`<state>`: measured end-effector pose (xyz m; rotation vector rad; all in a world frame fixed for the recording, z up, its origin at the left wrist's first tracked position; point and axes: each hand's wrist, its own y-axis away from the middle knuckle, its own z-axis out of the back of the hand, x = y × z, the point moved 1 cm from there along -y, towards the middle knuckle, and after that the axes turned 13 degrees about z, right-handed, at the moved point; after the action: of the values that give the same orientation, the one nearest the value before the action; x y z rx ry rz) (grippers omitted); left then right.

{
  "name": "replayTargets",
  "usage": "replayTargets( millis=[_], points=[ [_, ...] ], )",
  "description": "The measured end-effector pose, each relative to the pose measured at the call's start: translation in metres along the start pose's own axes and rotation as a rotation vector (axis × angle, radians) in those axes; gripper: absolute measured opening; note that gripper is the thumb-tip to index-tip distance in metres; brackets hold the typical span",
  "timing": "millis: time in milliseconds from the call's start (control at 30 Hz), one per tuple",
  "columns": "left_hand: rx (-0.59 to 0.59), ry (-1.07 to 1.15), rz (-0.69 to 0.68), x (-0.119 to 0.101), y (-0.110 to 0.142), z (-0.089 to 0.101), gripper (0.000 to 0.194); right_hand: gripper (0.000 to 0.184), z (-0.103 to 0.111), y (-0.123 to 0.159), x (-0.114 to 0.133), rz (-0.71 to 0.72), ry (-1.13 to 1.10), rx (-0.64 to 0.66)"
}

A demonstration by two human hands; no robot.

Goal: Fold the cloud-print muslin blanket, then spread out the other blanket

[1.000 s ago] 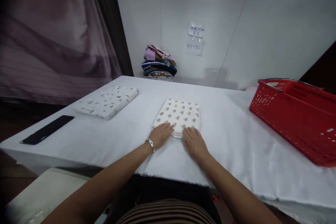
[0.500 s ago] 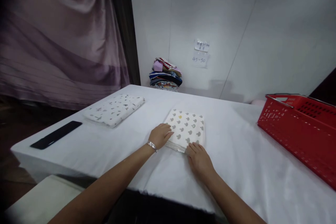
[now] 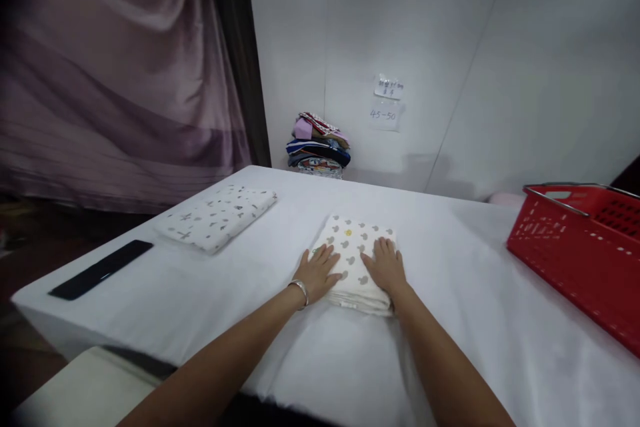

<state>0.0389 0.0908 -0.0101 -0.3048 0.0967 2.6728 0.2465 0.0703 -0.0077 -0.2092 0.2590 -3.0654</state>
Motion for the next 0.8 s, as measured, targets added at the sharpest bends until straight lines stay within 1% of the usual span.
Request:
replayTargets(
  millis=[100, 267, 367, 433, 467, 500, 567, 667, 733, 800],
  points=[
    [-0.018, 0.018, -0.001, 0.0, 0.001, -0.002, 0.057, 0.063, -0.016, 0.001, -0.011, -0.019, 0.011, 0.037],
    [-0.037, 0.037, -0.001, -0.001, 0.004, -0.003, 0.056, 0.063, -0.019, 0.004, -0.013, -0.011, -0.026, 0.004],
    [-0.046, 0.053, -0.006, -0.001, 0.005, -0.003, 0.055, 0.063, -0.023, 0.005, -0.019, 0.016, -0.095, -0.056],
    [-0.052, 0.065, -0.007, -0.002, 0.006, -0.003, 0.054, 0.063, -0.027, 0.006, -0.025, 0.038, -0.162, -0.126],
    [-0.053, 0.07, -0.007, -0.002, 0.007, -0.002, 0.054, 0.064, -0.03, 0.007, -0.028, 0.026, -0.205, -0.168],
    [-0.055, 0.076, -0.007, -0.002, 0.007, -0.002, 0.054, 0.066, -0.031, 0.009, -0.031, -0.006, -0.257, -0.209],
    [-0.062, 0.088, -0.01, -0.001, 0.008, -0.002, 0.055, 0.072, -0.033, 0.014, -0.034, -0.125, -0.387, -0.262],
    [-0.072, 0.102, -0.011, -0.001, 0.009, -0.004, 0.054, 0.079, -0.027, 0.023, -0.031, -0.32, -0.573, -0.284],
    [-0.074, 0.107, -0.007, 0.0, 0.009, -0.005, 0.055, 0.08, -0.02, 0.03, -0.024, -0.391, -0.647, -0.291],
    [-0.07, 0.113, -0.006, 0.0, 0.009, -0.005, 0.055, 0.082, -0.013, 0.038, -0.018, -0.428, -0.682, -0.286]
  ],
)
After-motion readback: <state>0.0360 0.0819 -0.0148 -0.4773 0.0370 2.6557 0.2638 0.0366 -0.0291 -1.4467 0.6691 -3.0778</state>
